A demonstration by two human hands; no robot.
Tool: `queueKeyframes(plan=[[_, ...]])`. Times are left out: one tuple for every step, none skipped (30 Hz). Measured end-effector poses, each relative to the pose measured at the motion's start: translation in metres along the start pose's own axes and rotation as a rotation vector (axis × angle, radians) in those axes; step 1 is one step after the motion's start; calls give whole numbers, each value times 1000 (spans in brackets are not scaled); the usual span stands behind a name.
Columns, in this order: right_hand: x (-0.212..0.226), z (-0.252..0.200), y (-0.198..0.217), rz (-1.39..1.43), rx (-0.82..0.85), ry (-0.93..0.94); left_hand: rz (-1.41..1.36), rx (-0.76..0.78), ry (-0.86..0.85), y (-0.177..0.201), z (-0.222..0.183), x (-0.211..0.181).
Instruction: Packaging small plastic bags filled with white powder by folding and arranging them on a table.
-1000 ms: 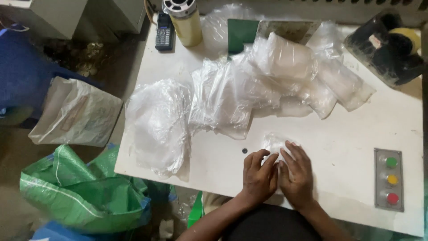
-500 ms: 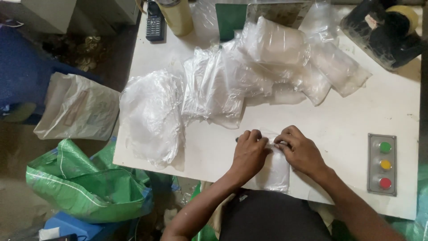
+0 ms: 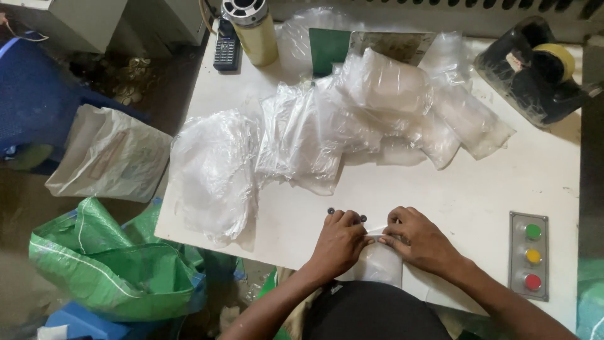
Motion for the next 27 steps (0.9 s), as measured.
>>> queueKeyframes(plan=[[-4,2,-6,-83,-49,53,-28,21,16,-1,1,2],[-4,2,-4,-83,-52,49,-27,23,12,-1,4,7],[-5,3,-4,5,-13,22,-186,35,112,-2,7,17],[-7,2,-6,95,25,-10,-344,52,212,-5,9,27],[-3,-1,0,98,22,-19,-344,60,208,10,8,18],[1,-1,4,223,79,-1,-566,142,335,18,7,15],[6,-3,7,349,134,18,-786,227,463,25,5,10],[3,-3,14,352,130,5,-786,241,460,19,5,13],[4,-3,19,373,160,60,-907,252,526,11,2,18],[5,-4,24,396,191,115,-1026,263,596,2,-2,23],[-13,-8,34,400,187,103,-1026,278,596,1,-6,19],[-34,-7,46,426,205,56,-1051,162,606,8,-5,19],[-55,-7,58,452,222,8,-1076,45,615,15,-5,20],[-84,-5,74,456,217,3,-1072,53,613,22,-8,15],[-125,-4,109,383,-159,-136,-1041,-80,545,39,-8,13],[-164,-13,143,294,-524,-278,-1013,-214,480,54,-12,10],[-177,-14,162,293,-522,-284,-1015,-209,482,60,-15,5],[-194,-22,193,83,-697,-433,-885,-330,331,76,-18,-5],[-206,-31,223,-136,-870,-569,-750,-447,182,92,-22,-16],[-214,-27,223,-141,-868,-562,-754,-454,183,91,-25,-19],[-226,-20,218,8,-797,-583,-583,-519,100,96,-28,-29],[-238,-13,214,159,-725,-598,-409,-578,15,101,-29,-39],[-242,-11,204,155,-727,-593,-410,-584,14,99,-31,-40],[-244,-6,200,116,-766,-543,-311,-607,-53,97,-32,-46],[-246,-1,195,78,-805,-493,-211,-629,-118,95,-33,-52],[-243,5,199,75,-805,-478,-208,-643,-116,91,-31,-50],[-242,12,199,20,-736,-507,-196,-654,-129,86,-29,-49]])
Point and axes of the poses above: each hand's wrist, its own z-axis towards the middle knuckle, its own y-axis out of the back of the hand, x = y × z, the point moved 6 cm from there along z, towards the middle knuckle, and after that the axes turned 12 degrees about -z, right-handed, at the moved point
